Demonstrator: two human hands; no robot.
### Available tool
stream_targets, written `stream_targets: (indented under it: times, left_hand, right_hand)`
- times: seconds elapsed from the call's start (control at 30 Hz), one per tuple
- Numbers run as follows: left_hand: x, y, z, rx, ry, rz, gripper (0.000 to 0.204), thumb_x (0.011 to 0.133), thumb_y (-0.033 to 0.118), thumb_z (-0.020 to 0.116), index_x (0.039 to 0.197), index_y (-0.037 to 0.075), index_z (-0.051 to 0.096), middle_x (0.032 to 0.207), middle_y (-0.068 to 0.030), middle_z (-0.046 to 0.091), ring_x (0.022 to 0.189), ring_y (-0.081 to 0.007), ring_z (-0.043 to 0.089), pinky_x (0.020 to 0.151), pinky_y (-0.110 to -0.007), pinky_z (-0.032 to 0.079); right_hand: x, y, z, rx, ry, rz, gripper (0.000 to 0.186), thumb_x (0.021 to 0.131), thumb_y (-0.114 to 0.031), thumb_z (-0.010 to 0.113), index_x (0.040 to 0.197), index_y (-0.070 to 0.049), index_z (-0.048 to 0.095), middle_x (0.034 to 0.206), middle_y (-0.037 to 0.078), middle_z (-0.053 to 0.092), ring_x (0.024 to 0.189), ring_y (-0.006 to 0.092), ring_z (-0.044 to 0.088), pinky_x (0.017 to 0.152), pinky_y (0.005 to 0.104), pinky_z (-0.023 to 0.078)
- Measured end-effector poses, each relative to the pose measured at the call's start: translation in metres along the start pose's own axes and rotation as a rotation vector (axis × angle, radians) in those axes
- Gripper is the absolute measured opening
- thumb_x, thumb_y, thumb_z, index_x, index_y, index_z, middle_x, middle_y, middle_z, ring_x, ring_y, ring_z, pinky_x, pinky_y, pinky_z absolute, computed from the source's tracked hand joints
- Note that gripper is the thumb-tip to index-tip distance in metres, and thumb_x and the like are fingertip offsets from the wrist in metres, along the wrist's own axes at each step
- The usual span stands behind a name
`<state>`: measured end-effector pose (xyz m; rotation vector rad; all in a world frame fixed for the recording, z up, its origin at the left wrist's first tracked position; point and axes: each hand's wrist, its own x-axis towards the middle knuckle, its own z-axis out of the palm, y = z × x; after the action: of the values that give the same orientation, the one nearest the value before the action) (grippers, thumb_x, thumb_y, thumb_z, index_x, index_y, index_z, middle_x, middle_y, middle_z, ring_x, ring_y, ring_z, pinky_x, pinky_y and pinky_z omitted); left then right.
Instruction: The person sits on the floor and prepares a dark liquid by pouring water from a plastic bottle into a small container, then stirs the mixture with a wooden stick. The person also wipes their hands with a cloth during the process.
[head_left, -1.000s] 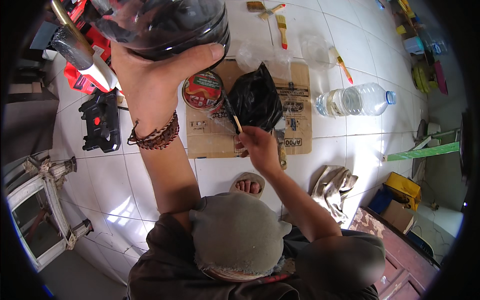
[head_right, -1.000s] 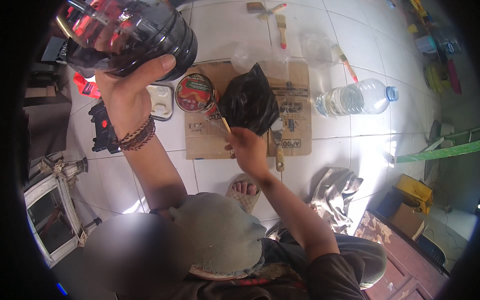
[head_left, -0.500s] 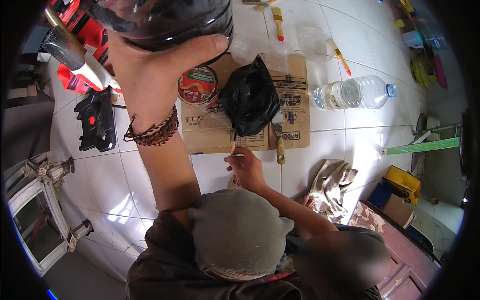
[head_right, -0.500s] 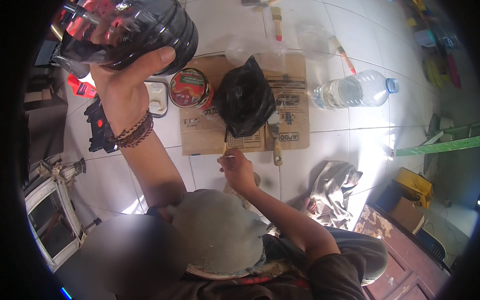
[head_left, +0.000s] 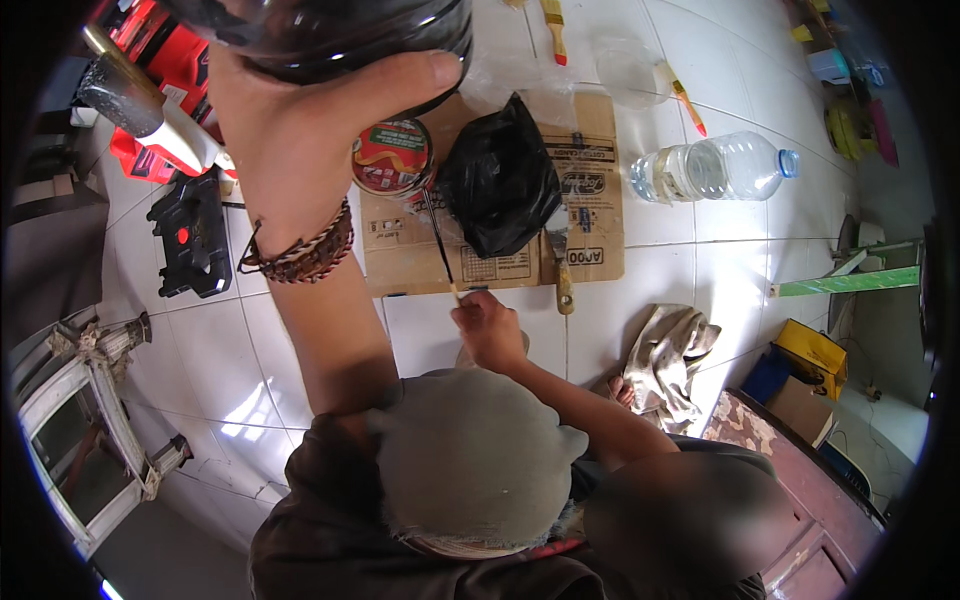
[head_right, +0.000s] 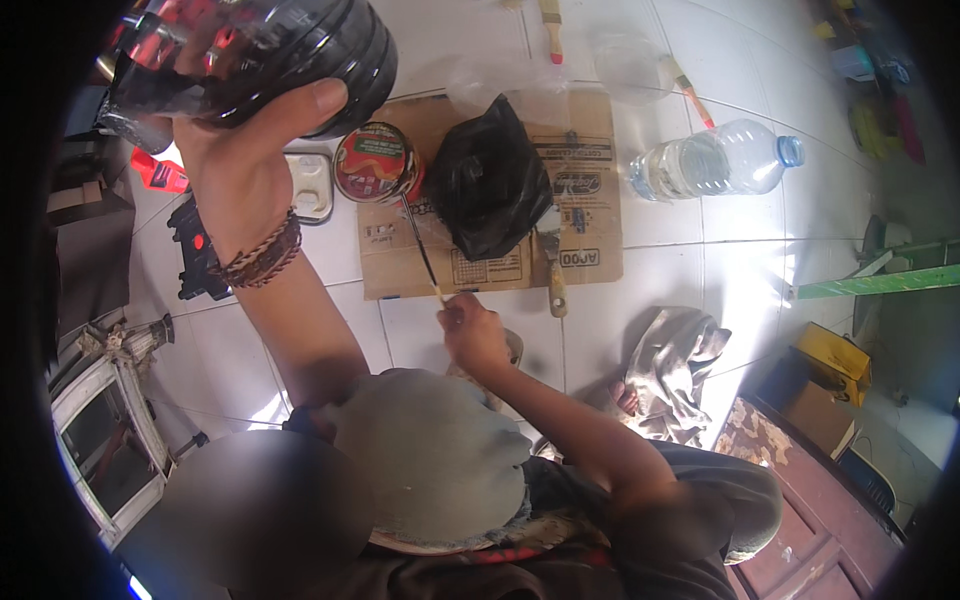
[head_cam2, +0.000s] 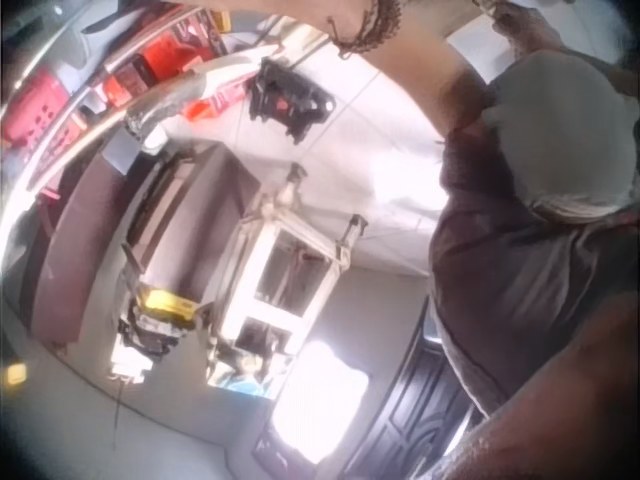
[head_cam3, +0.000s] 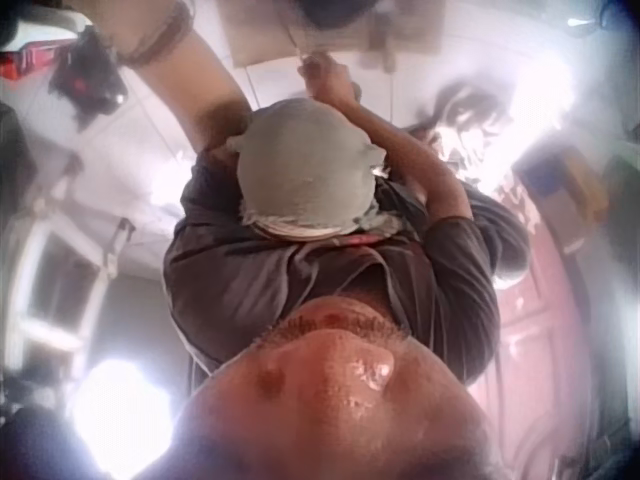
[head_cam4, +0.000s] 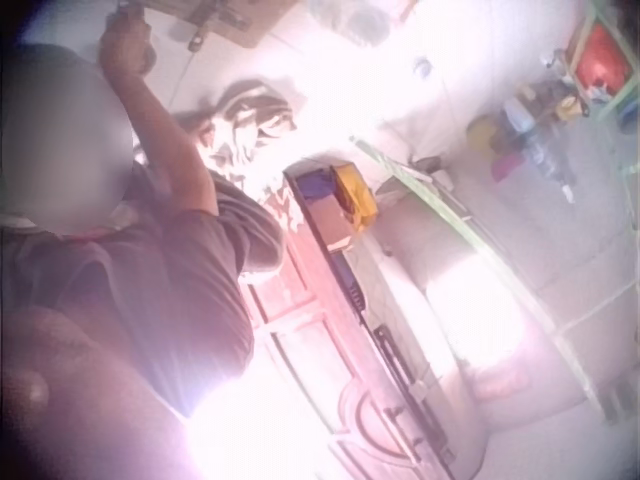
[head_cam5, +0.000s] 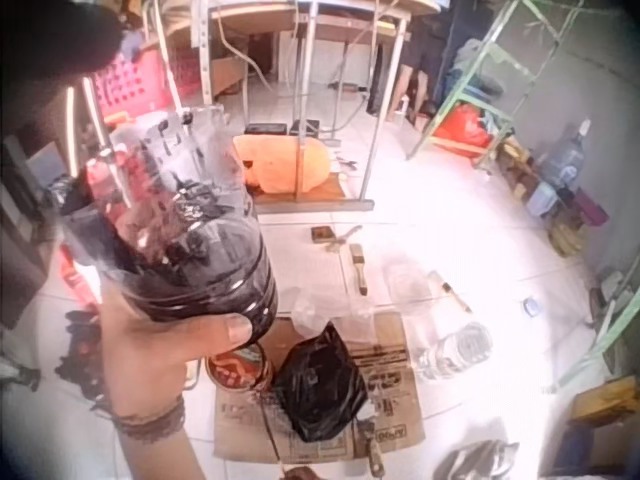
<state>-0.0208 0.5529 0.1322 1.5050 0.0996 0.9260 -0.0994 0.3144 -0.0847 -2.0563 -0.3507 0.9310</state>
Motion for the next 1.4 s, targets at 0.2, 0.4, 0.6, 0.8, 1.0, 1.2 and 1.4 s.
stream_targets:
  times: [0.2, 0.4, 0.6, 0.8, 1.0, 1.2, 1.4]
  left_hand:
    - [-0.002, 0.001, -0.002, -0.006, 0.005, 0.011, 0.088, 0.057, -0.015, 0.077, 0.139, -0.003, 0.046, 0.121, -0.0169, 0.062, 0.106, -0.0293, 0.066, 0.096, -0.039, 0.053]
    - [-0.002, 0.002, -0.001, -0.01, 0.0, 0.017, 0.089, 0.057, -0.014, 0.077, 0.139, -0.003, 0.046, 0.122, -0.0168, 0.062, 0.106, -0.0292, 0.066, 0.096, -0.039, 0.053]
    - [0.001, 0.0, -0.003, -0.02, -0.001, 0.016, 0.089, 0.057, -0.014, 0.077, 0.14, -0.003, 0.045, 0.122, -0.0168, 0.062, 0.107, -0.029, 0.066, 0.096, -0.039, 0.053]
    - [0.003, -0.005, 0.005, -0.044, -0.005, 0.013, 0.09, 0.057, -0.014, 0.077, 0.14, -0.003, 0.044, 0.122, -0.0168, 0.061, 0.107, -0.0289, 0.066, 0.096, -0.038, 0.053]
    - [0.0, -0.01, 0.004, -0.008, 0.009, -0.01, 0.087, 0.057, -0.016, 0.076, 0.139, -0.003, 0.048, 0.122, -0.0165, 0.062, 0.107, -0.0294, 0.066, 0.096, -0.039, 0.053]
    - [0.001, -0.012, 0.008, -0.016, 0.014, -0.077, 0.089, 0.057, -0.016, 0.076, 0.14, -0.002, 0.046, 0.125, -0.0169, 0.061, 0.11, -0.0295, 0.064, 0.096, -0.039, 0.052]
    - [0.0, -0.018, 0.017, -0.032, 0.062, -0.075, 0.092, 0.053, -0.011, 0.084, 0.137, -0.003, 0.046, 0.125, -0.0147, 0.063, 0.11, -0.026, 0.064, 0.096, -0.038, 0.054]
  right_hand:
    - [-0.012, 0.011, -0.029, -0.147, -0.006, 0.149, 0.017, 0.085, -0.016, 0.068, 0.097, -0.004, 0.068, 0.088, 0.019, 0.073, 0.085, 0.0359, 0.072, 0.078, 0.0443, 0.056]
    - [0.01, 0.018, -0.038, -0.346, 0.045, -0.027, 0.017, 0.085, -0.015, 0.066, 0.098, -0.004, 0.067, 0.086, 0.021, 0.071, 0.083, 0.0415, 0.068, 0.076, 0.0497, 0.053]
    - [0.002, 0.021, -0.041, -0.235, -0.02, -0.011, 0.017, 0.086, -0.014, 0.069, 0.094, 0.0, 0.064, 0.082, 0.019, 0.071, 0.079, 0.0356, 0.071, 0.072, 0.0423, 0.055]
    - [0.017, -0.01, -0.026, 0.123, 0.08, 0.012, 0.023, 0.088, -0.012, 0.07, 0.101, 0.005, 0.06, 0.076, 0.014, 0.07, 0.068, 0.021, 0.072, 0.063, 0.0325, 0.057]
    - [0.054, -0.067, -0.02, 0.459, 0.141, 0.352, 0.022, 0.091, -0.012, 0.068, 0.099, 0.008, 0.062, 0.081, 0.014, 0.07, 0.059, 0.0172, 0.068, 0.051, 0.0296, 0.057]
    - [0.071, -0.039, 0.004, 0.511, 0.198, 0.389, 0.022, 0.089, -0.012, 0.071, 0.097, 0.008, 0.064, 0.073, 0.013, 0.069, 0.055, 0.0191, 0.068, 0.047, 0.0317, 0.056]
    - [0.067, -0.029, 0.01, 0.398, 0.171, 0.321, 0.025, 0.089, -0.018, 0.072, 0.088, 0.006, 0.068, 0.066, 0.012, 0.068, 0.054, 0.0186, 0.069, 0.047, 0.0315, 0.055]
